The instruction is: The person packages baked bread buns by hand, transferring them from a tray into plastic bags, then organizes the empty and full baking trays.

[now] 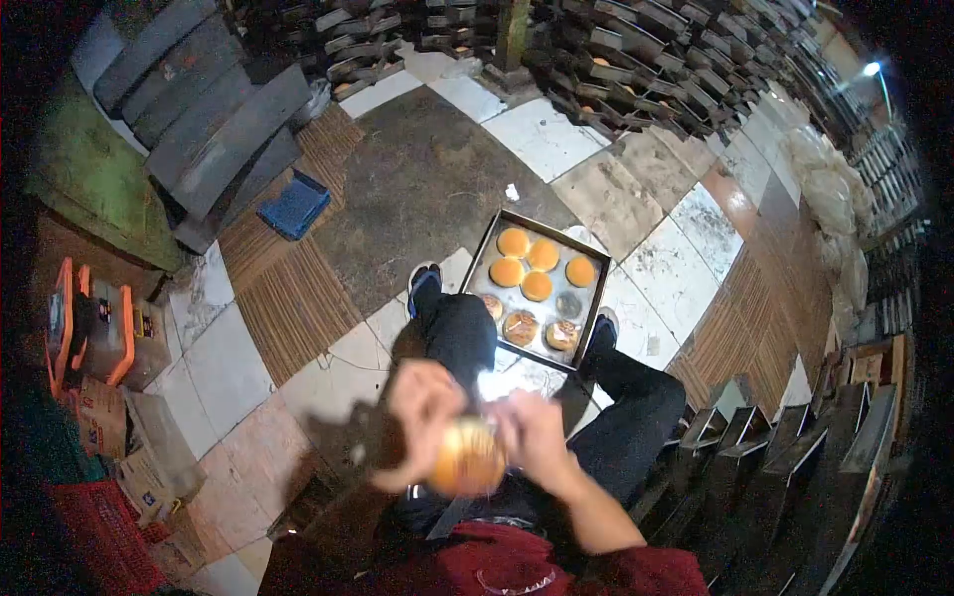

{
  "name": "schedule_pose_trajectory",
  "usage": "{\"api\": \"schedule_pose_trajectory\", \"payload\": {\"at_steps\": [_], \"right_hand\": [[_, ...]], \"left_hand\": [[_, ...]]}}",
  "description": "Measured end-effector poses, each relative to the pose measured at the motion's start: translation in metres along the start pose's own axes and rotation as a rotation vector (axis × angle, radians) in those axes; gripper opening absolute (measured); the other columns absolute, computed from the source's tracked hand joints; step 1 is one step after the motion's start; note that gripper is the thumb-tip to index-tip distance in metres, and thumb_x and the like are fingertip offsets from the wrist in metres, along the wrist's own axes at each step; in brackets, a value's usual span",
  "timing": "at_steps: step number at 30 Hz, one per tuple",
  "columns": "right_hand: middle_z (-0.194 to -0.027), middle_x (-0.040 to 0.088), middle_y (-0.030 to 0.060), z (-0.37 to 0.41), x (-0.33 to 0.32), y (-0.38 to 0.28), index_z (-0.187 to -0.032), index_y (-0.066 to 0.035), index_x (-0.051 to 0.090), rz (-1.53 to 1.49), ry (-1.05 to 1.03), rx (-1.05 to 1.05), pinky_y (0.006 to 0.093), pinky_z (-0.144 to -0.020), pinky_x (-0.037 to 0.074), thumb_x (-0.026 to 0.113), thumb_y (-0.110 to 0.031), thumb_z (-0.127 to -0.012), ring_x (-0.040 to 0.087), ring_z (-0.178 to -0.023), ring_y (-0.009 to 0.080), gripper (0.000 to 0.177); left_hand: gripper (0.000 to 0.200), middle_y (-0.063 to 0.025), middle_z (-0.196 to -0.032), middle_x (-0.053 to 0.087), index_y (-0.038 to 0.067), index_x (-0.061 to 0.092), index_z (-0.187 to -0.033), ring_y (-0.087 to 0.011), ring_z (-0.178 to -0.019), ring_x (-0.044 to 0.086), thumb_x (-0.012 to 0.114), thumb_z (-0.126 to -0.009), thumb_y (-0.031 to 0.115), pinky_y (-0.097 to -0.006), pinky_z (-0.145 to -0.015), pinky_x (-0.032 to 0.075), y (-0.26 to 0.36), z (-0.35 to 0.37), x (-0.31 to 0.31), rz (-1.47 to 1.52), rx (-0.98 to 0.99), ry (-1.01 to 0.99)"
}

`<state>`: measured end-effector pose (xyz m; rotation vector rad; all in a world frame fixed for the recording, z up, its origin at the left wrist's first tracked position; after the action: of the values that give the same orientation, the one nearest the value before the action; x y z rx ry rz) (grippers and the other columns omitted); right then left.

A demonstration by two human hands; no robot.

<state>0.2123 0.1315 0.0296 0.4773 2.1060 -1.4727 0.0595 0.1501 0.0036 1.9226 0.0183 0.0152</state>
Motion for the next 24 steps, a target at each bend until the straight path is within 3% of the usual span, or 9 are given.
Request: {"api": "schedule_pose_trajectory", "payload": {"at_steps": [2, 8, 12, 14, 17, 18, 20, 22, 24], "right_hand": [[-0.060, 0.051, 0.0148, -0.013, -0.010, 0.077, -0.071, -0.001, 0.053, -0.227, 0.210, 0.519, 0.0330, -0.051, 0.040, 0.052, -0.019, -0.086, 0.049, -0.054, 0.0187, 0.024], [-0.055, 0.049, 0.0031, 0.088, 0.073, 0.120, -0.070, -0.001, 0.055, -0.406, -0.057, 0.934, 0.0261, -0.055, 0.040, 0.053, -0.030, -0.087, 0.050, -0.060, 0.0100, 0.034], [-0.095, 0.053, 0.0128, 0.051, 0.003, -0.007, -0.094, -0.006, 0.054, 0.056, 0.361, 0.143, 0.0355, -0.072, 0.040, 0.066, -0.027, -0.074, 0.052, -0.081, 0.0244, 0.031], [-0.107, 0.049, 0.0134, 0.034, 0.037, -0.045, -0.103, -0.011, 0.053, 0.269, -0.023, -0.106, 0.0439, -0.083, 0.037, 0.069, -0.023, -0.068, 0.047, -0.098, 0.0316, 0.040], [-0.094, 0.057, 0.0177, -0.005, 0.037, 0.017, -0.114, -0.010, 0.046, 0.058, -0.181, 0.089, 0.0407, -0.071, 0.046, 0.069, -0.019, -0.071, 0.056, -0.083, 0.0351, 0.049], [-0.089, 0.056, 0.0181, -0.028, 0.010, 0.019, -0.116, -0.005, 0.041, 0.082, -0.229, 0.064, 0.0420, -0.069, 0.046, 0.066, -0.013, -0.069, 0.055, -0.080, 0.0340, 0.054], [-0.099, 0.056, 0.0192, -0.047, -0.028, 0.091, -0.120, -0.005, 0.042, 0.360, -0.378, 0.308, 0.0388, -0.073, 0.046, 0.067, -0.024, -0.073, 0.056, -0.085, 0.0339, 0.057], [-0.100, 0.055, 0.0220, -0.051, -0.095, 0.104, -0.115, 0.000, 0.046, 1.134, 0.151, 0.109, 0.0399, -0.078, 0.044, 0.066, -0.024, -0.074, 0.053, -0.089, 0.0359, 0.052], [-0.099, 0.053, 0.0244, -0.032, -0.124, 0.133, -0.109, 0.004, 0.047, 0.875, 0.338, 0.225, 0.0409, -0.080, 0.042, 0.065, -0.024, -0.075, 0.051, -0.092, 0.0378, 0.047]], "left_hand": [[0.022, -0.0106, -0.085, 0.049, -0.001, 0.049, -0.069, -0.0185, -0.071, 0.048, 0.052, -0.082, 0.017, -0.0297, -0.062, 0.039, -0.011, -0.017, -0.035, -0.368, -0.308, 0.238], [0.017, -0.0057, -0.071, 0.049, -0.001, 0.047, -0.065, -0.0157, -0.064, 0.047, 0.052, -0.081, 0.005, -0.0289, -0.063, 0.040, -0.073, 0.106, -0.055, -0.339, -0.531, 0.495], [0.026, -0.0075, -0.071, 0.052, -0.001, 0.053, -0.073, -0.0147, -0.065, 0.048, 0.047, -0.086, 0.021, -0.0285, -0.061, 0.039, -0.041, 0.107, -0.044, -0.371, -0.785, 0.305], [0.033, -0.0084, -0.074, 0.053, -0.002, 0.057, -0.080, -0.0139, -0.067, 0.048, 0.045, -0.087, 0.029, -0.0287, -0.061, 0.038, -0.024, 0.103, -0.044, -0.445, -0.814, 0.125], [0.030, -0.0107, -0.084, 0.056, -0.004, 0.054, -0.100, -0.0245, -0.074, 0.052, 0.046, -0.084, 0.020, -0.0331, -0.068, 0.042, -0.052, 0.127, -0.068, 0.143, -1.058, 0.739], [0.030, -0.0107, -0.084, 0.056, -0.004, 0.054, -0.100, -0.0245, -0.074, 0.052, 0.046, -0.084, 0.020, -0.0331, -0.068, 0.042, -0.045, 0.121, -0.073, 0.145, -1.055, 0.737], [0.028, -0.0138, -0.086, 0.056, -0.003, 0.052, -0.105, -0.0298, -0.081, 0.054, 0.046, -0.080, 0.008, -0.0359, -0.074, 0.043, 0.027, 0.059, -0.073, -0.891, -0.549, 0.186], [0.033, -0.0168, -0.089, 0.055, -0.002, 0.052, -0.107, -0.0327, -0.089, 0.055, 0.045, -0.075, 0.000, -0.0376, -0.081, 0.043, 0.020, 0.054, -0.073, -0.744, -0.721, 0.167], [0.032, -0.0169, -0.089, 0.055, -0.002, 0.051, -0.108, -0.0334, -0.089, 0.054, 0.044, -0.076, -0.002, -0.0370, -0.082, 0.042, 0.005, 0.062, -0.077, -0.688, -0.718, 0.150]]}}
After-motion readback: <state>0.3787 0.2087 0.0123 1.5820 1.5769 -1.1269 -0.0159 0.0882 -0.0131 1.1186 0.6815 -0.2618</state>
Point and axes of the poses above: each hand's wrist, its own z-axis away from the middle knuckle, its own x-axis out of the palm, y = z × x, the point moved 9 cm from there along -z, towards the middle knuckle
